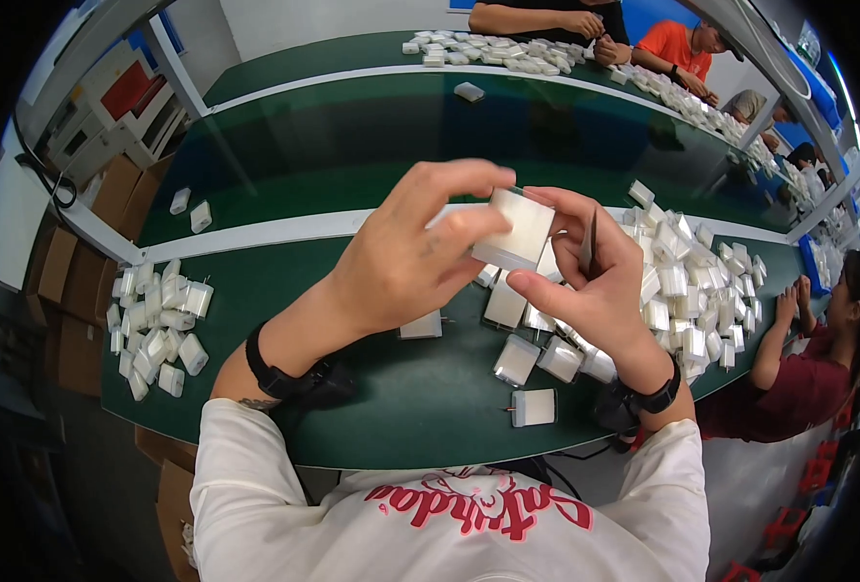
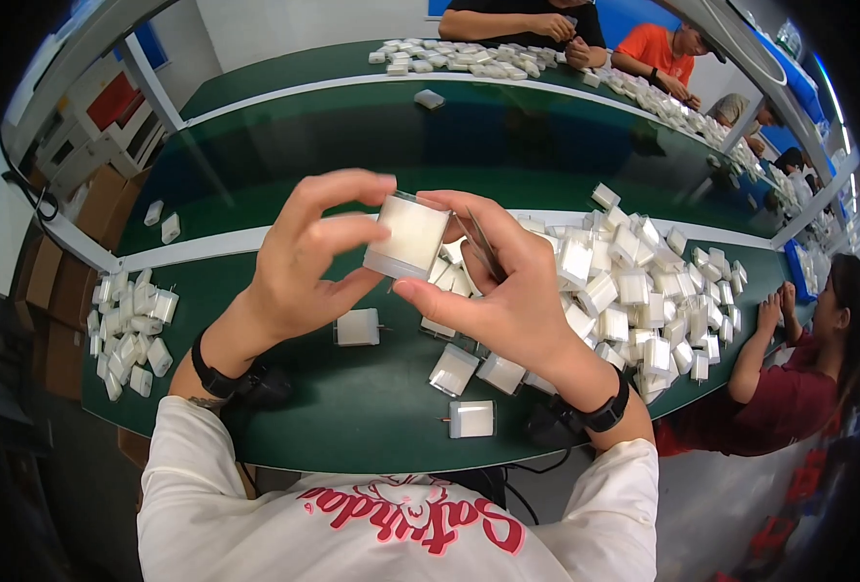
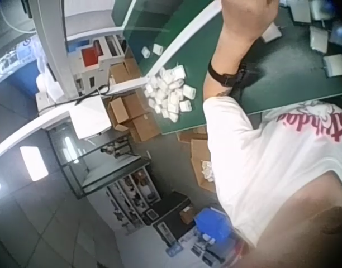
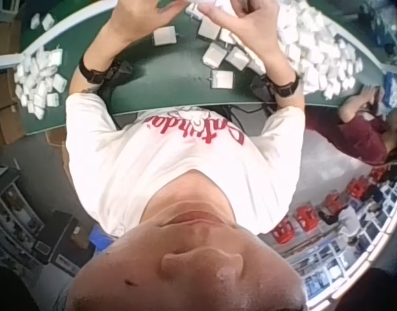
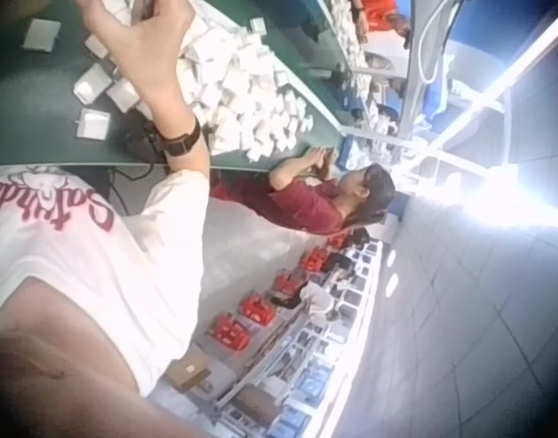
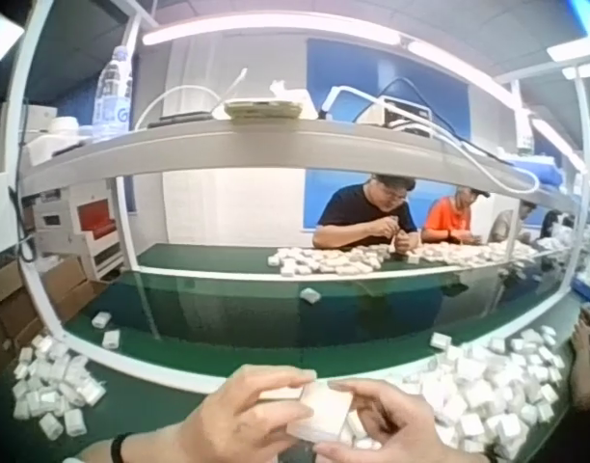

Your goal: Manually assemble small electronic components at a factory workbench using tweezers.

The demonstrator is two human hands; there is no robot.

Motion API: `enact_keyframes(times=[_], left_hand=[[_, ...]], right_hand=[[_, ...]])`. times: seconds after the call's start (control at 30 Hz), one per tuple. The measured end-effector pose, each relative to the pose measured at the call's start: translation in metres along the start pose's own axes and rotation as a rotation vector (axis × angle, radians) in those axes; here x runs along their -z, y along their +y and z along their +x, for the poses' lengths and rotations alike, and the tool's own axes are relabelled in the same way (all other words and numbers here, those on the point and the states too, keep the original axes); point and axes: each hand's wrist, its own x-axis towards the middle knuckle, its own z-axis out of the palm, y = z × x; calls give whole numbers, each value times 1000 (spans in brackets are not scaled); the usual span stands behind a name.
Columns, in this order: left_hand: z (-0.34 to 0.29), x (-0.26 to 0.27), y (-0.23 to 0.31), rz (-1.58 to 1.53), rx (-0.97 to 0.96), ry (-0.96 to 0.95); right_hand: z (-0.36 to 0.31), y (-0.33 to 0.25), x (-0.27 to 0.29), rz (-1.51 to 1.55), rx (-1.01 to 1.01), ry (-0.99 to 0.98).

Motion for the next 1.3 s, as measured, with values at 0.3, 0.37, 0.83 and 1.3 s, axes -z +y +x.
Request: enact_keyframes(times=[0.3,0.37,0.83,1.3], left_hand=[[5,16,-6,-323,302,-168],[6,15,-5,-290,290,-151],[-74,24,-140,52,853,-452],[-36,-129,-379,617,889,-578]], right_hand=[[1,5,3,36,92,-36],[2,6,3,40,109,-24],[-3,32,-25,-331,-30,-436],[-32,52,-48,-473,301,-825]])
